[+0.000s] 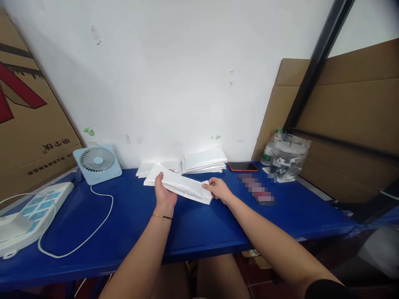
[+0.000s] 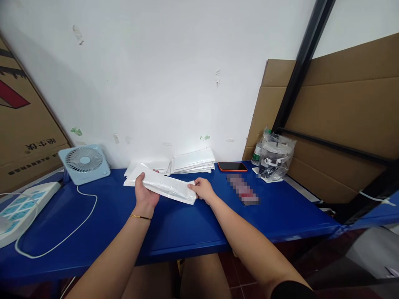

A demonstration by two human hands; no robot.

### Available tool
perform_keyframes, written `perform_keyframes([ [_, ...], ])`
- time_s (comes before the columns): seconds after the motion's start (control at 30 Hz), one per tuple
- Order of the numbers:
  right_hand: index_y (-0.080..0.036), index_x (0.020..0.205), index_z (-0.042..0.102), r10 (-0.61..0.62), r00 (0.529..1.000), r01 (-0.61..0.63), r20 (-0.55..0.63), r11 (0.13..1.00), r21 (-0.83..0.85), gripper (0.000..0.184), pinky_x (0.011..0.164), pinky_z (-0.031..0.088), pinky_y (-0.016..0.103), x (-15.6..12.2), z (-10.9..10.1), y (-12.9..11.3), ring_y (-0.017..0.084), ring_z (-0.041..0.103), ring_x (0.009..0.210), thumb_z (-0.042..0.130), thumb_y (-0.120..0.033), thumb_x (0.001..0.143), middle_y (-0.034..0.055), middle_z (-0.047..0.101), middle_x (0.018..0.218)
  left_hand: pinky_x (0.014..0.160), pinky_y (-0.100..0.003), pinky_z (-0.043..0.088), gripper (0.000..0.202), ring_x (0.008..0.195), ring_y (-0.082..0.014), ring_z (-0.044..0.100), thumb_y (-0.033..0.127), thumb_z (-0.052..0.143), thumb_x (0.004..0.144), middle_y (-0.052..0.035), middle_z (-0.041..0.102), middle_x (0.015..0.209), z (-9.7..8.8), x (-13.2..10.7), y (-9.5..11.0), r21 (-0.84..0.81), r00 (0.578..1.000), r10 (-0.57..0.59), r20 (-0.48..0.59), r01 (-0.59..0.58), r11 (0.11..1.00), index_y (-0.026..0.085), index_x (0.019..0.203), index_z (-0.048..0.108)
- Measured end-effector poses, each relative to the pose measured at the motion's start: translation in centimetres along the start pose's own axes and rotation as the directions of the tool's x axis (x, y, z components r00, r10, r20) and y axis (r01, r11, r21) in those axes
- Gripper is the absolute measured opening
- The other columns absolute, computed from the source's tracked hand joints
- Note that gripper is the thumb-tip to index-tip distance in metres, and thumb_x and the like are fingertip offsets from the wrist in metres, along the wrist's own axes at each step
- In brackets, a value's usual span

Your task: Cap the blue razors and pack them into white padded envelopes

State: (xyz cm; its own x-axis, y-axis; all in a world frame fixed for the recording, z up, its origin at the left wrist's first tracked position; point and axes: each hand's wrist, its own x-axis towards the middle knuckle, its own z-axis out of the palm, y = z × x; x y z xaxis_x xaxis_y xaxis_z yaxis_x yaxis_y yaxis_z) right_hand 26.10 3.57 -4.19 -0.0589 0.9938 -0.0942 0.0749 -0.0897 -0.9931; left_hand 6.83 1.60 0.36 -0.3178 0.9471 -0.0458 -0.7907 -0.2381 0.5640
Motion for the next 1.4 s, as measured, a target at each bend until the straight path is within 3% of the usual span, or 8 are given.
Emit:
perform_keyframes([
  [0.13,-0.016,0.075,0.058,-0.126,0.991,0.110,-0.033,0.943,-0.313,0.037,0.038,0.033,0.020,0.5,-2.4,0.2,0.009,0.044,0.040,0.058,-0.054,0.073,-0.0032,0.052,0.049,0.086,-0.029,0.048,0.027,0.090,-0.0170,0.062,0.030,0.064,0.071,-0.0038,0.067,0.090,1.5,0.0,-0.5,0.063,0.985,0.172,-0.022,-0.170,0.983,0.016,0.095,0.062],
  [0.23,-0.018,0.085,0.064,-0.298,0.954,0.244,-0.033,0.837,-0.491,0.044,0.063,0.047,0.028,0.3,-4.2,-0.3,0.017,0.058,0.071,0.056,-0.059,0.072,0.0043,0.062,0.080,0.087,-0.031,0.048,0.028,0.091,-0.0177,0.063,0.028,0.064,0.071,-0.0044,0.067,0.091,2.4,-0.2,0.0,0.092,0.973,0.231,-0.001,-0.230,0.969,0.016,0.097,0.061],
  [0.37,-0.027,0.128,0.047,-0.297,0.895,0.446,0.333,0.625,-0.641,0.084,0.100,0.032,0.045,-0.4,-5.1,-0.9,0.031,0.035,0.125,0.068,-0.063,0.056,0.0091,0.044,0.133,0.089,-0.031,0.047,0.027,0.094,-0.0178,0.062,0.028,0.064,0.070,-0.0044,0.066,0.089,3.2,-0.3,1.0,0.116,0.965,0.263,-0.008,-0.260,0.959,0.016,0.095,0.060],
  [0.47,-0.027,0.140,0.029,-0.238,0.832,0.547,0.502,0.507,-0.666,0.106,0.108,0.015,0.050,-0.8,-3.5,-0.6,0.033,0.017,0.135,0.069,-0.067,0.050,0.0090,0.030,0.145,0.088,-0.031,0.047,0.025,0.094,-0.0177,0.062,0.028,0.063,0.070,-0.0044,0.066,0.088,3.5,-0.5,1.4,0.134,0.964,0.264,0.013,-0.263,0.955,0.015,0.091,0.061],
  [0.67,-0.022,0.136,0.035,-0.314,0.810,0.585,0.496,0.369,-0.722,0.078,0.108,0.017,0.048,-0.6,0.0,0.5,0.030,0.028,0.132,0.046,-0.069,0.075,0.0106,0.039,0.140,0.084,-0.029,0.049,0.025,0.087,-0.0164,0.063,0.029,0.063,0.070,-0.0032,0.066,0.085,4.1,-1.0,2.6,0.139,0.951,0.304,0.049,-0.308,0.941,0.015,0.091,0.061],
  [1.0,-0.024,0.132,0.041,-0.316,0.816,0.571,0.484,0.308,-0.761,0.069,0.108,0.018,0.047,-0.8,-0.1,0.7,0.028,0.028,0.132,0.037,-0.069,0.079,0.0079,0.038,0.141,0.080,-0.031,0.051,0.028,0.078,-0.0161,0.062,0.032,0.059,0.069,-0.0032,0.066,0.080,5.2,-1.6,9.2,0.225,0.938,0.339,0.078,-0.347,0.910,0.015,0.091,0.061],
  [1.3,-0.026,0.136,0.036,-0.288,0.811,0.579,0.509,0.275,-0.767,0.071,0.109,0.016,0.045,-1.0,-0.3,0.5,0.027,0.024,0.134,0.032,-0.070,0.080,0.0060,0.034,0.144,0.084,-0.045,0.046,0.018,0.105,-0.0231,0.056,0.037,0.053,0.077,0.0013,0.068,0.093,5.7,-1.9,14.9,0.342,0.816,0.476,0.328,-0.572,0.746,0.027,0.090,0.058],
  [1.4,-0.027,0.137,0.034,-0.261,0.813,0.578,0.520,0.268,-0.770,0.068,0.110,0.015,0.046,-1.3,-0.4,0.4,0.026,0.021,0.135,0.027,-0.068,0.083,0.0052,0.031,0.145,0.088,-0.047,0.043,0.029,0.109,-0.0234,0.054,0.037,0.054,0.077,-0.0034,0.062,0.111,5.2,-0.4,14.9,0.445,0.697,0.581,0.420,-0.716,0.538,0.023,0.103,0.056],
])
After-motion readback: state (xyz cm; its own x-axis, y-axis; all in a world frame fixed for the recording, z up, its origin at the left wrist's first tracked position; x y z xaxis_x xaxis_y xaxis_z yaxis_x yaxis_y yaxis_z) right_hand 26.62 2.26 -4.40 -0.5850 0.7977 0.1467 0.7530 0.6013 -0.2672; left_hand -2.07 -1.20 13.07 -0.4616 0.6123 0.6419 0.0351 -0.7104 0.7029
